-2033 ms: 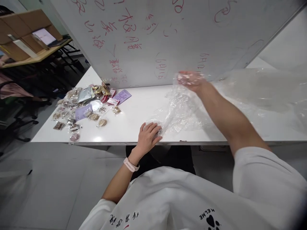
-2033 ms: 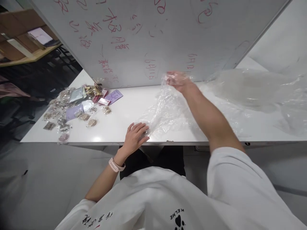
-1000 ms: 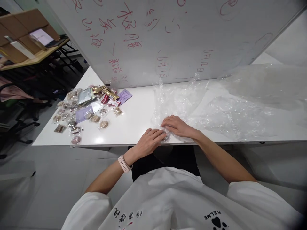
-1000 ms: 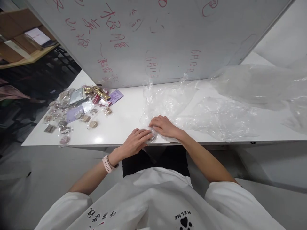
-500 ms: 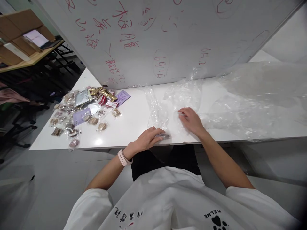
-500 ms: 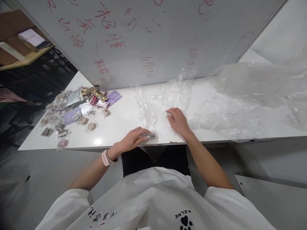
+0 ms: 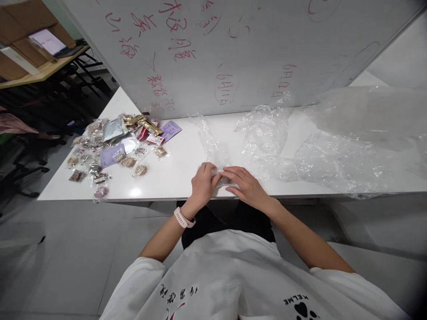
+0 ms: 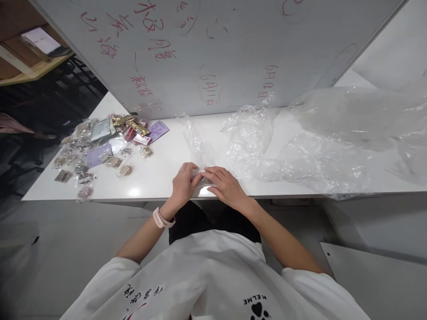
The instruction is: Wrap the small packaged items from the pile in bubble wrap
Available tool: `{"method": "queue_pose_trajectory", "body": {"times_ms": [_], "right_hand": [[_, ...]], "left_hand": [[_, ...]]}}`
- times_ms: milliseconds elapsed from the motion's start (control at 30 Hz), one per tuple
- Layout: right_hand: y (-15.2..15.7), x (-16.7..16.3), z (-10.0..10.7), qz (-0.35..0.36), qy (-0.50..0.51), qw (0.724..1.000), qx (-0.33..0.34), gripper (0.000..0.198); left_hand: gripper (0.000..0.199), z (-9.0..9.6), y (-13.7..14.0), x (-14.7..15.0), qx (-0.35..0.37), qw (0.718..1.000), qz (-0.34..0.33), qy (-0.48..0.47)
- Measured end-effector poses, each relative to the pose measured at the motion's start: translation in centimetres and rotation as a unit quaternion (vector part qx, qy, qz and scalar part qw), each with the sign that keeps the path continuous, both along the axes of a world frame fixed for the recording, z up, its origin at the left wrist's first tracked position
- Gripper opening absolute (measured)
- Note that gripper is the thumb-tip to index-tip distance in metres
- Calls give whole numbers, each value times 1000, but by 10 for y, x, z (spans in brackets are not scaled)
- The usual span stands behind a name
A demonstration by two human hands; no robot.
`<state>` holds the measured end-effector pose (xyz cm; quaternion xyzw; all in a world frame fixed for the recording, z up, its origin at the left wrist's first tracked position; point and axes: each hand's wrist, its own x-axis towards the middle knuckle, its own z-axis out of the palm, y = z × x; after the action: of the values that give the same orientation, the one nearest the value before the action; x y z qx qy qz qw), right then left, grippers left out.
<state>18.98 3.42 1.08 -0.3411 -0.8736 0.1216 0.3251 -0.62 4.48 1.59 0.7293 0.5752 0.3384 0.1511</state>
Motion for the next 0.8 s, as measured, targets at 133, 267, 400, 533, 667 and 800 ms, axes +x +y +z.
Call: {"method": "queue_pose_trajectory", "body": {"times_ms": [133,267,400,533,667,800], "right_hand": [[18,0,-12,7,-1,1000,7,39],[28,-2,-8,-3,-22,999,-29,33],[41,-10,8,-32,-68,993,-94,38],[57,-22,17,-106,-75,977,-168,41],[56,-26,10,-191,-70,979,-7,31],[46,-18,-2,-92,-96,989,57,35]], "left_hand": [[13,-12,-6,-3,136,990,-6,31],[22,-16,-18,-14,116,988,-104,10],[28,-7,-14,-25,36,996,-71,-41],[30,11,15,-25,-110,991,8,-71],[28,23,40,-18,-184,983,27,4],[31,22,48,-15,-175,982,44,53]]}}
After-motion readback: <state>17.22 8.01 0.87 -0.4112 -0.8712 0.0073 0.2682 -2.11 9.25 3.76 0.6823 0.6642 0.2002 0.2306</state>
